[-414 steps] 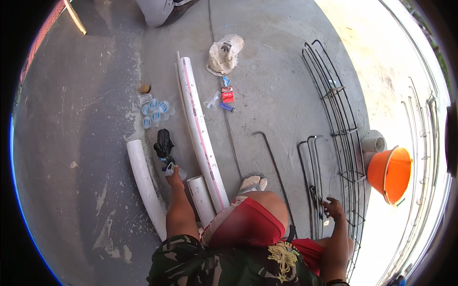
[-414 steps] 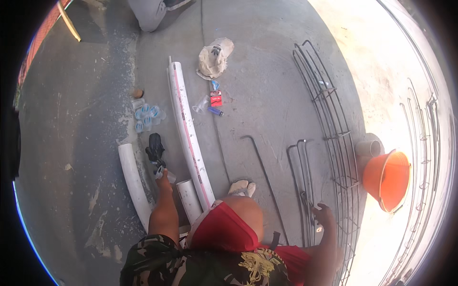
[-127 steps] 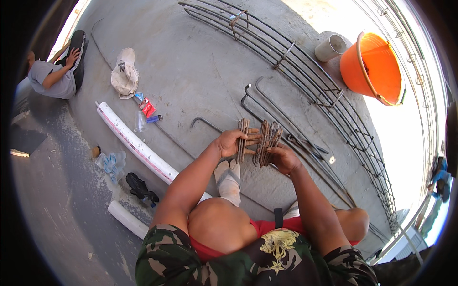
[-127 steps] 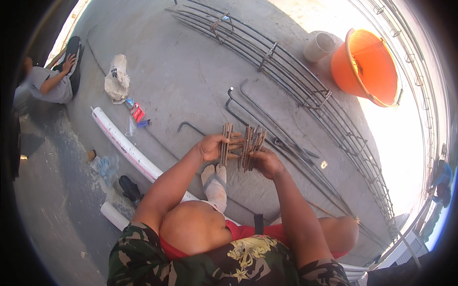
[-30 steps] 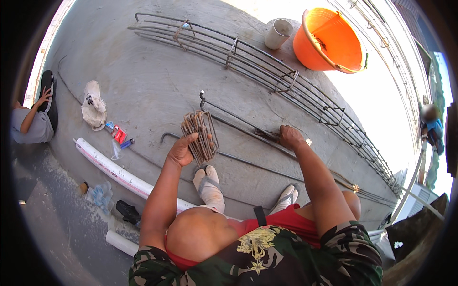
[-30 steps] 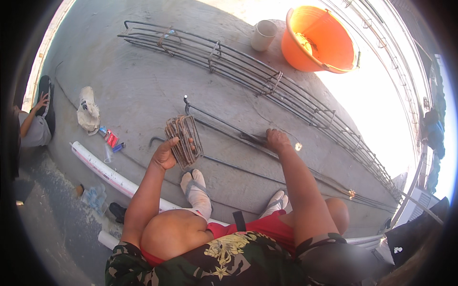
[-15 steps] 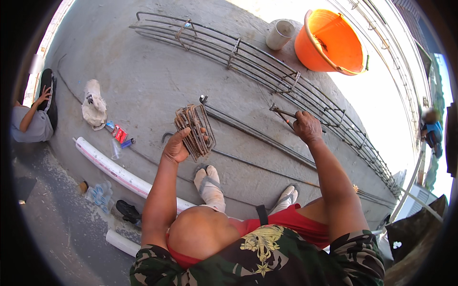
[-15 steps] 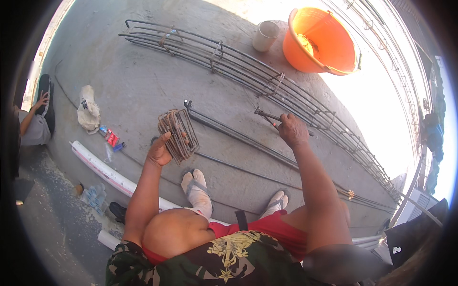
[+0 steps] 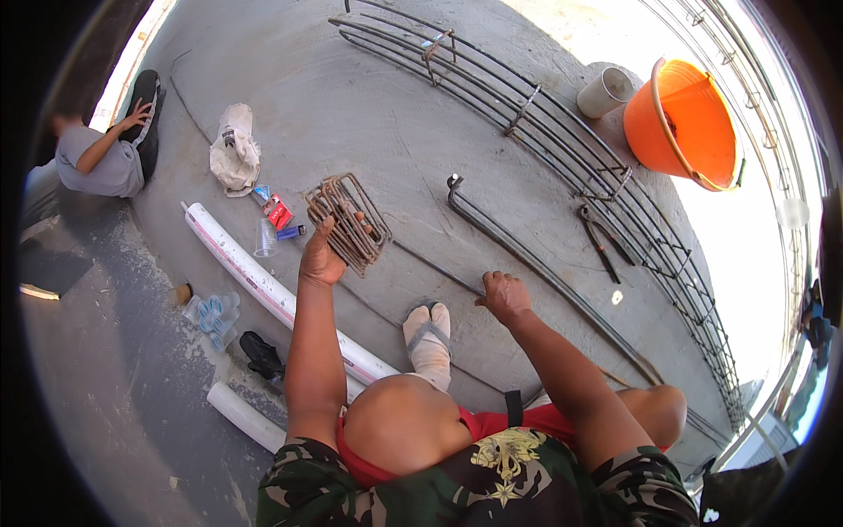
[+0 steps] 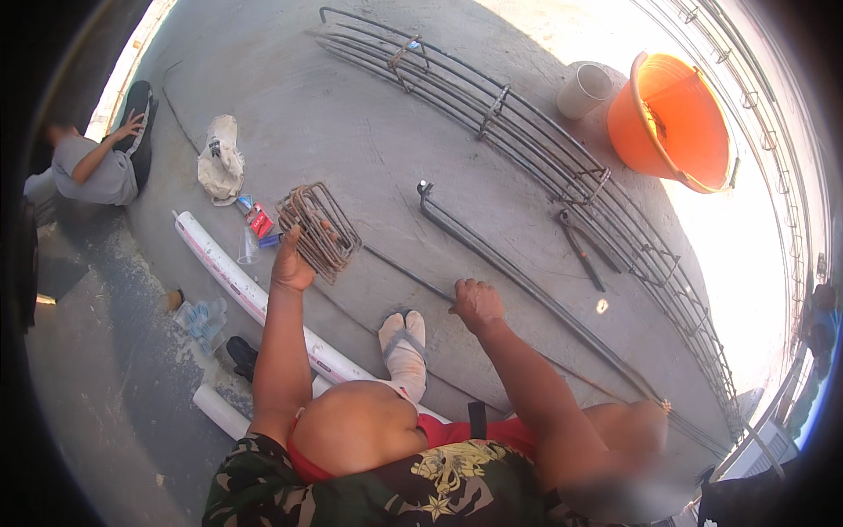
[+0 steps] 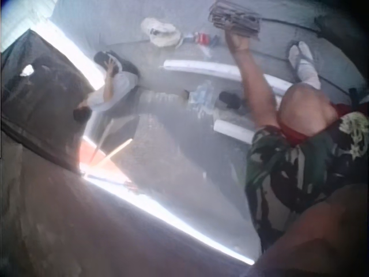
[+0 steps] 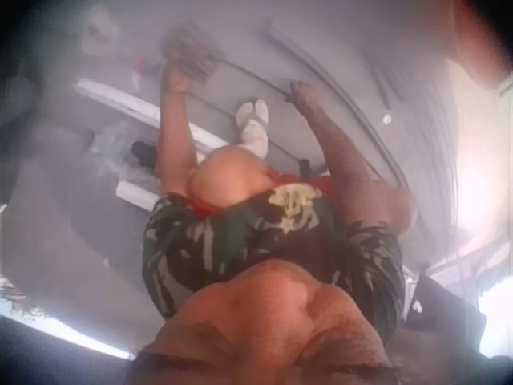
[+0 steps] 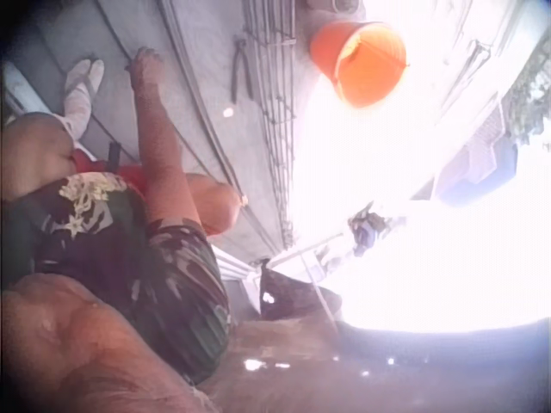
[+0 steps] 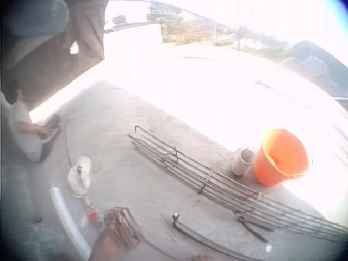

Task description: The person sits on a concrete floor and assembles a rebar cage by tying wire ties around intersecting steel bars. They use pliers to twist and secure the ties, working on multiple sections of the rebar structure.

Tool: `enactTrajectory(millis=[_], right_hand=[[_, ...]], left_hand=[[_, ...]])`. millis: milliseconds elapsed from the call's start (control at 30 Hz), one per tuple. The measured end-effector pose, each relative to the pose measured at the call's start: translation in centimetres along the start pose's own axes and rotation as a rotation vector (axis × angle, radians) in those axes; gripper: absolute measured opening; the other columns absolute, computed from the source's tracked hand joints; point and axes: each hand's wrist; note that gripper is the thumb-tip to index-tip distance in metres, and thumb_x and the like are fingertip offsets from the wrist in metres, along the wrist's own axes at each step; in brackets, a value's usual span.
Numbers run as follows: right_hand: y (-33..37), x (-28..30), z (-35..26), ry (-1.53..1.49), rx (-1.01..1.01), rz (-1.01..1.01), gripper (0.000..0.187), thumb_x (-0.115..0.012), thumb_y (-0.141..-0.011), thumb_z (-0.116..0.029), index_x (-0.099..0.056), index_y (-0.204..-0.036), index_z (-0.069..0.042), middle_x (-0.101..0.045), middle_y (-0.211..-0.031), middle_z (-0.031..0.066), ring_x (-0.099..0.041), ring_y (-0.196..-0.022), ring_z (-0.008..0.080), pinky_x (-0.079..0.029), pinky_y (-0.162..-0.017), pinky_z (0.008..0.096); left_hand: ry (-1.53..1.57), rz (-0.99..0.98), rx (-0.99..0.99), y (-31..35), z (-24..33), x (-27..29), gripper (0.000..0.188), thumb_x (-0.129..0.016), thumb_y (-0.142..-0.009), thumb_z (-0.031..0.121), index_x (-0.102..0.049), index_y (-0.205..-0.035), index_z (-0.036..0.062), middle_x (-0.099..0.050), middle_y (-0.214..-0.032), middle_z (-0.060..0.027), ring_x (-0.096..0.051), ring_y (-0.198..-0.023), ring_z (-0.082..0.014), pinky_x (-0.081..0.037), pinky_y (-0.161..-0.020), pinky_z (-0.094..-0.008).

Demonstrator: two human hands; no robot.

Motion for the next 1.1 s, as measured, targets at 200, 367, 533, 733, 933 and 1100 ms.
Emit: enactTrajectory(millis=[200,367,533,733,933,1100], right_hand=[[-0.3,-3.6,1.1,0.034,0.032,0.022,0.012,-0.056,-0.084,-0.014,-0.060,-0.087,-0.003,-0.063,-0.090,0.0174,-0.066,-0.084,0.0327,-0.054,-0.072,0.0410],[0.4,-2.2,0.7,0.101,0.077,0.031,0.013,-0.050,-0.085,-0.011,-0.060,-0.086,-0.002,-0.063,-0.084,0.0197,-0.066,-0.079,0.0342,-0.054,-0.068,0.0414],[0.4,-1.2,3.3,0.089,0.092,0.117,0.012,-0.049,-0.084,-0.011,-0.057,-0.080,-0.003,-0.064,-0.078,0.0191,-0.066,-0.071,0.0351,-0.053,-0.063,0.0430],[1.5,1.9,5.3,0.117,-0.016,-0.089,0.019,-0.048,-0.084,-0.013,-0.064,-0.083,-0.002,-0.067,-0.083,0.0196,-0.067,-0.077,0.0359,-0.053,-0.069,0.0450],[4.3,0.7,10.6,0.158,-0.093,-0.016,0.018,-0.048,-0.084,-0.015,-0.061,-0.080,-0.004,-0.065,-0.077,0.0184,-0.066,-0.072,0.0354,-0.053,-0.065,0.0459],[5.2,0.2,10.6,0.278,-0.102,-0.009,0.017,-0.048,-0.084,-0.014,-0.061,-0.079,-0.005,-0.064,-0.074,0.0151,-0.066,-0.072,0.0319,-0.052,-0.066,0.0435]], left_hand=[[0.029,0.058,-0.103,1.3,1.5,2.6,0.046,-0.067,-0.086,0.035,-0.055,-0.125,0.0136,-0.063,-0.114,-0.0105,-0.061,-0.104,-0.0313,-0.049,-0.093,-0.0493],[0.062,0.080,-0.145,2.1,2.0,4.4,0.045,-0.064,-0.088,0.035,-0.053,-0.126,0.0144,-0.063,-0.115,-0.0107,-0.061,-0.105,-0.0316,-0.050,-0.091,-0.0495],[0.078,0.063,-0.131,1.7,1.8,4.5,0.045,-0.065,-0.088,0.034,-0.053,-0.127,0.0144,-0.063,-0.115,-0.0105,-0.060,-0.106,-0.0315,-0.050,-0.092,-0.0490],[0.088,0.052,-0.061,1.1,0.9,3.8,0.046,-0.067,-0.086,0.033,-0.055,-0.126,0.0136,-0.063,-0.114,-0.0106,-0.059,-0.106,-0.0310,-0.049,-0.094,-0.0477],[0.099,0.053,-0.011,0.4,-0.2,3.4,0.046,-0.069,-0.085,0.032,-0.056,-0.124,0.0126,-0.064,-0.113,-0.0113,-0.061,-0.105,-0.0319,-0.050,-0.093,-0.0489],[0.080,0.056,0.049,-0.3,-0.8,2.5,0.045,-0.071,-0.083,0.031,-0.057,-0.122,0.0126,-0.064,-0.113,-0.0124,-0.061,-0.105,-0.0332,-0.050,-0.092,-0.0505]])
Point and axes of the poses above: each hand's wrist, its own y-axis away from the middle knuckle, its own x-axis out of the back of the hand, z = x × y
